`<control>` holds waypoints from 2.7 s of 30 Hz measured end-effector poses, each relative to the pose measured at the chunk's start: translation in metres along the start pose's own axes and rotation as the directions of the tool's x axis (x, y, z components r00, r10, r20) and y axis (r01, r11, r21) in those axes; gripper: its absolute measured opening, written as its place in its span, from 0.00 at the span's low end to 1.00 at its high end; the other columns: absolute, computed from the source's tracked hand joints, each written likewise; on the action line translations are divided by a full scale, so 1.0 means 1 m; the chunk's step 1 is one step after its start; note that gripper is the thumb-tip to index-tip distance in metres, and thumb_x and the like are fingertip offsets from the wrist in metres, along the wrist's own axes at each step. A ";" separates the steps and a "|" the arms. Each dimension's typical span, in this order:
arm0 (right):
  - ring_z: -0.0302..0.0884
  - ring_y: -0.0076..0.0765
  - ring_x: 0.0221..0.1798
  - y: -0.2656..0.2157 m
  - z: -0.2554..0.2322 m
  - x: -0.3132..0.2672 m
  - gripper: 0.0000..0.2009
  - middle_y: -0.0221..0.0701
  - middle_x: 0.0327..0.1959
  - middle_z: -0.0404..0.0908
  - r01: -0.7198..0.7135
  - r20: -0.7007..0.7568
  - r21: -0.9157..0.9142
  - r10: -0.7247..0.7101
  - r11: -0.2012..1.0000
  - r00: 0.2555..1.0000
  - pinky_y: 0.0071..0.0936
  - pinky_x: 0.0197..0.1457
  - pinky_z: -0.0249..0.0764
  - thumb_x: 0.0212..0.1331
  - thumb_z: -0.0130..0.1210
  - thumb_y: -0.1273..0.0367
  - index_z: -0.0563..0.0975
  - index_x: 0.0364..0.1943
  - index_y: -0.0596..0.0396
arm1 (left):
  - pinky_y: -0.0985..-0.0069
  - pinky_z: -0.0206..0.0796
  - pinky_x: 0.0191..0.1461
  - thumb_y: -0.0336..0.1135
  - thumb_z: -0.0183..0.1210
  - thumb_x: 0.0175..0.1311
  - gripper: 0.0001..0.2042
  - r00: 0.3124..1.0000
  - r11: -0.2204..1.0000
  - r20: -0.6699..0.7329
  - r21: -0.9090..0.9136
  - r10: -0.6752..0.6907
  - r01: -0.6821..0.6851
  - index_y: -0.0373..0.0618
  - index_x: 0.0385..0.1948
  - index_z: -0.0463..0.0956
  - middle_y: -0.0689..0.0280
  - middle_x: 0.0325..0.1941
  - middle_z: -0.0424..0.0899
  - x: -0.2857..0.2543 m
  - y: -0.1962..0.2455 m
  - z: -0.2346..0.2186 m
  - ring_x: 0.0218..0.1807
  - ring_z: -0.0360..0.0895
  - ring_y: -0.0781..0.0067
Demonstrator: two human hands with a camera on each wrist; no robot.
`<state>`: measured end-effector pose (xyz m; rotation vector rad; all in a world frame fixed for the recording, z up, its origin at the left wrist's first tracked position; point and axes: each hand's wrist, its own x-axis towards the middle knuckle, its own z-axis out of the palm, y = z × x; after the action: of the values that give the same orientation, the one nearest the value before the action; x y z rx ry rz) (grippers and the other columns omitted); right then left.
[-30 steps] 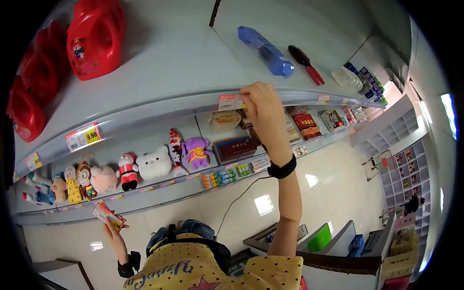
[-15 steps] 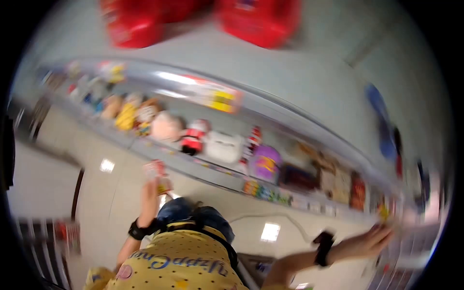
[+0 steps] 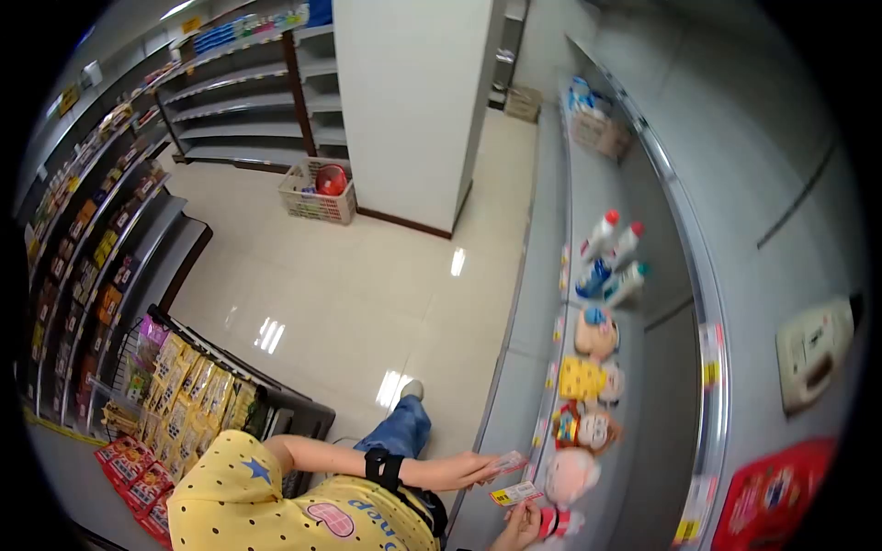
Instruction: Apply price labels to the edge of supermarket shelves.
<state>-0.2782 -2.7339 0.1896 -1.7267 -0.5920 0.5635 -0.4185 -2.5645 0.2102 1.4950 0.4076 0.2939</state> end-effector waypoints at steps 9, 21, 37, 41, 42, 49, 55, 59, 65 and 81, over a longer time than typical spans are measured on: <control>0.65 0.15 0.28 -0.074 0.241 0.167 0.06 0.24 0.29 0.74 -0.069 0.297 0.327 -0.033 0.943 0.954 0.15 0.30 0.61 0.65 0.52 0.71 0.74 0.38 0.61 | 0.79 0.69 0.36 0.42 0.36 0.76 0.18 0.931 0.992 -0.361 -0.090 0.047 -0.085 0.40 0.58 0.64 0.66 0.30 0.73 0.052 -0.015 -0.188 0.32 0.70 0.79; 0.66 0.14 0.26 -0.091 0.448 0.323 0.04 0.24 0.26 0.74 -0.128 0.652 0.249 -0.069 0.960 0.755 0.13 0.28 0.59 0.62 0.55 0.74 0.76 0.37 0.62 | 0.80 0.72 0.37 0.42 0.36 0.77 0.19 0.733 0.991 -0.678 -0.124 -0.043 -0.056 0.38 0.57 0.65 0.65 0.34 0.77 0.107 -0.013 -0.387 0.32 0.74 0.80; 0.69 0.16 0.29 -0.123 0.637 0.621 0.05 0.26 0.30 0.77 -0.115 0.745 0.299 -0.157 0.947 0.648 0.15 0.28 0.63 0.63 0.54 0.73 0.75 0.39 0.61 | 0.76 0.71 0.34 0.42 0.37 0.76 0.18 0.614 0.995 -0.787 0.000 0.059 -0.097 0.34 0.42 0.70 0.64 0.27 0.74 0.331 0.000 -0.622 0.26 0.74 0.75; 0.71 0.15 0.34 -0.159 0.661 0.683 0.08 0.25 0.36 0.78 -0.066 0.737 0.173 -0.085 0.983 0.671 0.15 0.33 0.66 0.64 0.54 0.69 0.75 0.43 0.57 | 0.75 0.70 0.34 0.43 0.35 0.77 0.22 0.587 0.993 -0.804 0.120 0.092 0.008 0.33 0.35 0.73 0.61 0.29 0.79 0.356 -0.027 -0.684 0.27 0.77 0.72; 0.71 0.15 0.35 -0.159 0.673 0.699 0.08 0.25 0.37 0.79 -0.024 0.714 0.203 -0.131 0.979 0.687 0.15 0.34 0.66 0.64 0.54 0.69 0.75 0.43 0.57 | 0.76 0.71 0.34 0.42 0.35 0.77 0.21 0.571 1.000 -0.821 0.012 0.011 -0.001 0.33 0.36 0.73 0.60 0.29 0.80 0.363 -0.025 -0.701 0.28 0.78 0.72; 0.74 0.18 0.37 -0.213 0.748 0.823 0.09 0.25 0.37 0.79 0.027 0.663 0.205 -0.159 0.978 0.732 0.16 0.36 0.66 0.66 0.53 0.67 0.76 0.44 0.57 | 0.76 0.75 0.32 0.41 0.36 0.76 0.19 0.601 0.991 -0.799 -0.093 -0.017 -0.095 0.31 0.46 0.67 0.59 0.29 0.79 0.454 0.019 -0.826 0.26 0.78 0.72; 0.75 0.20 0.36 -0.274 0.843 0.938 0.09 0.28 0.37 0.80 0.197 0.632 0.100 -0.215 0.975 0.744 0.19 0.33 0.68 0.65 0.53 0.68 0.76 0.44 0.58 | 0.74 0.77 0.32 0.40 0.35 0.77 0.18 0.703 0.985 -0.710 -0.149 -0.048 -0.083 0.31 0.45 0.66 0.57 0.33 0.79 0.536 0.039 -0.931 0.32 0.79 0.71; 0.78 0.27 0.35 -0.304 0.909 1.003 0.10 0.34 0.39 0.80 0.285 0.601 0.122 -0.299 0.951 0.741 0.22 0.33 0.71 0.64 0.53 0.68 0.75 0.42 0.60 | 0.74 0.77 0.33 0.39 0.35 0.77 0.17 0.699 0.975 -0.712 -0.199 -0.075 -0.098 0.31 0.46 0.66 0.58 0.33 0.79 0.584 0.038 -0.991 0.32 0.79 0.71; 0.79 0.36 0.36 -0.316 1.018 1.125 0.09 0.37 0.41 0.79 0.398 0.680 0.096 -0.352 0.913 0.644 0.29 0.38 0.73 0.63 0.52 0.68 0.74 0.42 0.60 | 0.74 0.77 0.32 0.37 0.38 0.76 0.17 0.598 0.989 -0.791 -0.147 -0.133 0.026 0.30 0.40 0.70 0.58 0.30 0.80 0.660 0.030 -1.080 0.28 0.79 0.72; 0.81 0.44 0.38 -0.398 1.265 1.434 0.12 0.42 0.43 0.77 0.495 0.894 0.123 -0.312 0.860 0.321 0.35 0.41 0.75 0.62 0.52 0.66 0.72 0.45 0.59 | 0.75 0.77 0.30 0.40 0.39 0.76 0.17 0.289 0.988 -0.947 -0.151 -0.140 -0.017 0.32 0.44 0.69 0.57 0.32 0.80 0.915 0.041 -1.362 0.29 0.81 0.71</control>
<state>-0.0513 -0.7944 0.2123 -1.1941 -1.8665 1.0905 -0.1882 -0.9410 0.1386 0.9799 1.4080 1.1853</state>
